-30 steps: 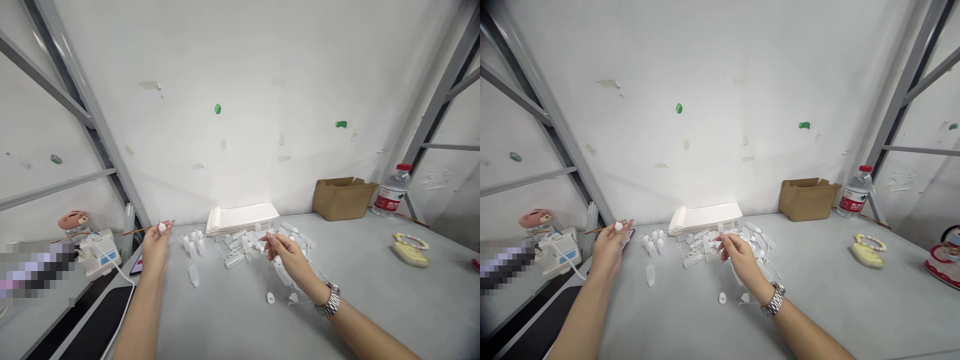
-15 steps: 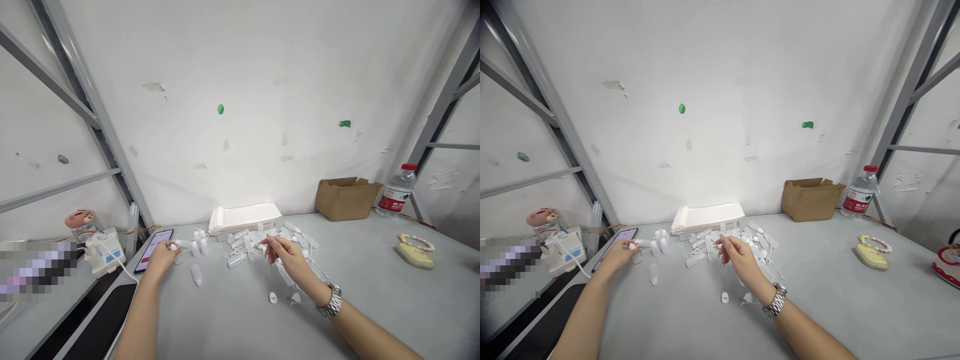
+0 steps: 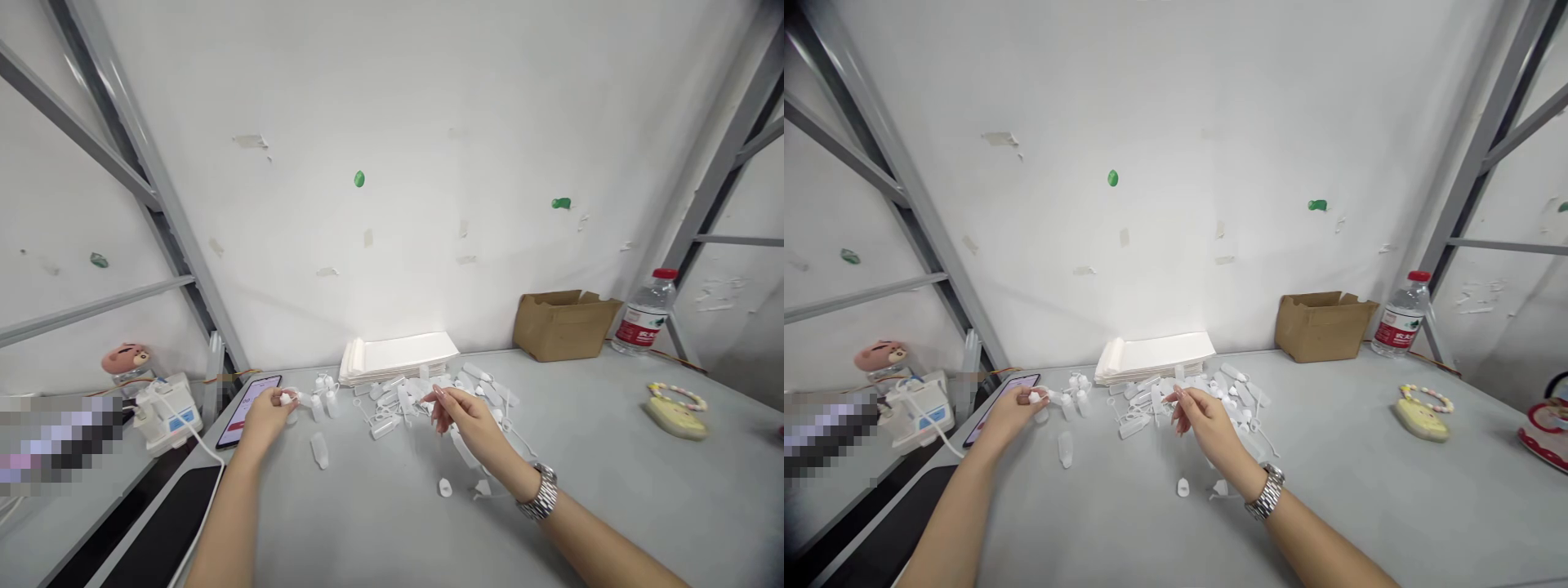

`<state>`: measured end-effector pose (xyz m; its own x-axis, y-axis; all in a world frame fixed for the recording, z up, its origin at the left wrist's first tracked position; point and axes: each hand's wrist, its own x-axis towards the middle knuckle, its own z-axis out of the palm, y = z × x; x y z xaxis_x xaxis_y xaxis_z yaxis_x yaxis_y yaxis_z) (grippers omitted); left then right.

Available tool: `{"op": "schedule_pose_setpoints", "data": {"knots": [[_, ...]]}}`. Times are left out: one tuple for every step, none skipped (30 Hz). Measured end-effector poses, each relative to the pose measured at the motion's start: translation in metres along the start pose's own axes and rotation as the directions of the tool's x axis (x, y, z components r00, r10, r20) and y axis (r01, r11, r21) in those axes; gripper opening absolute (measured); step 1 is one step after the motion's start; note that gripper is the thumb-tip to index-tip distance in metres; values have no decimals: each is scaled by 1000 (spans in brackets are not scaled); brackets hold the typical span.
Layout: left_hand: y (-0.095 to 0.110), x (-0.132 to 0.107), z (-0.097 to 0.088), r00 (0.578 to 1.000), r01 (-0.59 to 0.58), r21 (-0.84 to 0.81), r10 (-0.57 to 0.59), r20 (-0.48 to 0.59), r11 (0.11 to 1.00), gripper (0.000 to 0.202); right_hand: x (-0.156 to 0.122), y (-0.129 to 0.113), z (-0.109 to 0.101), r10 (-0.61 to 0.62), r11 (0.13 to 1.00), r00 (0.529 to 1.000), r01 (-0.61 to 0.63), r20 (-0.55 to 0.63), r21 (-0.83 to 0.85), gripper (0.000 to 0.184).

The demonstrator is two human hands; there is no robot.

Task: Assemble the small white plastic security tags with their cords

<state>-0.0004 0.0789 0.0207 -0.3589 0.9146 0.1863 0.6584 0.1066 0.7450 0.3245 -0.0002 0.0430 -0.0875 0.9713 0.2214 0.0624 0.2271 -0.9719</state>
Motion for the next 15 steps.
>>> {"op": "schedule_pose_setpoints", "data": {"knots": [[2,-1,0,1000,-9,-23,9,8,1000,15,0,0,0,3,1000,1000,-3,2,-2,40],[3,-2,1,1000,-19,-50,20,15,999,15,0,0,0,5,1000,1000,-4,6,-4,41],[5,-2,1,999,-30,-77,32,21,997,15,0,-1,0,5,1000,1000,-5,9,-6,41],[7,-3,1,999,-42,-103,45,26,994,16,0,-1,0,5,1000,1000,-5,14,-8,42],[9,-4,1,998,-53,-127,57,32,990,17,0,-1,0,3,1000,1000,-3,19,-10,42],[10,-5,1,997,-61,-149,67,38,987,19,0,-1,0,0,1000,1000,1,22,-12,42],[11,-6,2,996,-68,-170,76,45,983,20,0,-1,0,-4,1000,1000,4,24,-13,43],[12,-6,2,995,-72,-187,83,52,980,21,-1,-2,0,-6,1000,1000,6,25,-16,43],[12,-6,2,994,-74,-201,87,59,977,22,-1,-2,0,-5,1000,1000,5,26,-21,43],[12,-6,3,994,-73,-211,89,66,975,22,-1,-2,1,-1,1000,1000,2,27,-27,43],[11,-6,3,993,-71,-217,89,73,974,23,-1,-3,1,5,999,1000,-4,27,-34,44],[10,-5,4,993,-68,-219,87,80,973,23,-1,-3,1,12,999,1000,-10,26,-40,44],[9,-5,4,993,-63,-219,84,86,974,22,-2,-3,1,17,999,1000,-15,26,-42,45],[8,-5,5,993,-58,-216,79,92,975,21,-2,-3,1,20,999,999,-19,27,-42,45],[7,-5,5,993,-51,-211,73,97,976,20,-2,-4,1,20,999,999,-19,29,-39,45]]}}
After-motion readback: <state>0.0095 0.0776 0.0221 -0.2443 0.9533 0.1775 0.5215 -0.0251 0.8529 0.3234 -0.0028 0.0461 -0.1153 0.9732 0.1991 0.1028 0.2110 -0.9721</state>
